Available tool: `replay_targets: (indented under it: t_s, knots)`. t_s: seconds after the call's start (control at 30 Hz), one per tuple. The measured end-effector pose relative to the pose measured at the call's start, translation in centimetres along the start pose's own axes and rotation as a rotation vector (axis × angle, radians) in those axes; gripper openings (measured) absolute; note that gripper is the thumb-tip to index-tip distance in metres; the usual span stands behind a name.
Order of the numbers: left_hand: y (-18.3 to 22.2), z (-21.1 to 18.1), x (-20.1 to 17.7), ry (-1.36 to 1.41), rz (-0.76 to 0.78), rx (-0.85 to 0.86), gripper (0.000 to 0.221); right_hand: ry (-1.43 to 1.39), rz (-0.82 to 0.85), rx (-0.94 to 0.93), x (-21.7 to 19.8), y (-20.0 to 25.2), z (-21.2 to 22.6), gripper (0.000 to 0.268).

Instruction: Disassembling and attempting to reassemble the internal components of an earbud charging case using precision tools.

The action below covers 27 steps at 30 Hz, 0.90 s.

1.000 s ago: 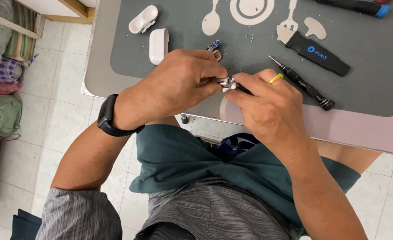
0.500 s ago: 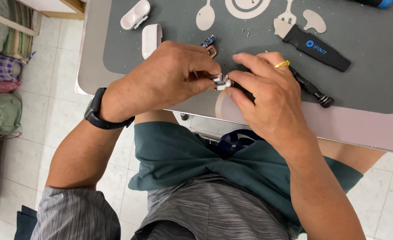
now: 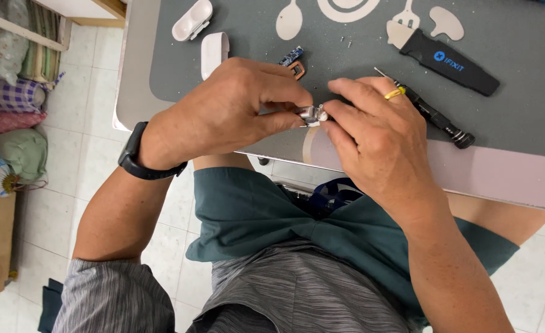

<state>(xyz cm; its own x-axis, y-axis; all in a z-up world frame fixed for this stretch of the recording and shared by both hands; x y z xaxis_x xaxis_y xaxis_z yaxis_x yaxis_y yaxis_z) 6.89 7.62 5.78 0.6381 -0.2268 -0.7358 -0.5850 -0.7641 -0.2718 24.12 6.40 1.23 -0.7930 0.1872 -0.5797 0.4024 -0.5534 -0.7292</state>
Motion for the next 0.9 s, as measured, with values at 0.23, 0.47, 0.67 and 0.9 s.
replay_targets:
  t_s: [0.23, 0.47, 0.67, 0.9]
  knots:
    - [0.2, 0.0, 0.4, -0.076, 0.02, 0.031, 0.012, 0.039, -0.016, -0.025, -0.2, 0.1, 0.1, 0.01]
    - [-0.2, -0.1, 0.6, -0.099, 0.063, 0.03, 0.016, -0.034, -0.024, 0.014, -0.2, 0.2, -0.2, 0.01]
    - [-0.3, -0.1, 1.1, -0.085, 0.038, 0.015, 0.014, -0.047, -0.005, 0.038, 0.0, 0.2, -0.5, 0.007]
    - [0.1, -0.5, 1.2, -0.222, 0.039, -0.048, 0.014, -0.052, -0.001, 0.056, 0.1, 0.3, -0.6, 0.009]
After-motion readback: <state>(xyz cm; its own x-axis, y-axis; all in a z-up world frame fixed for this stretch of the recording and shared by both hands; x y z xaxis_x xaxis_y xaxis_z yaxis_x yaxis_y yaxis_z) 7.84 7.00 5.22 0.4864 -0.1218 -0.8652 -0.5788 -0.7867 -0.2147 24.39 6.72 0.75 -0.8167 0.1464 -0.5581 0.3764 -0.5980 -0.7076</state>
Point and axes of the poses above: each hand's wrist, its own y-axis away from the middle knuckle, its own x-axis out of the palm, z = x × y, the point moved 5 cm from there along -y, towards the middle knuckle, and after that the axes turned 10 degrees about -z, right-handed, at the moved point
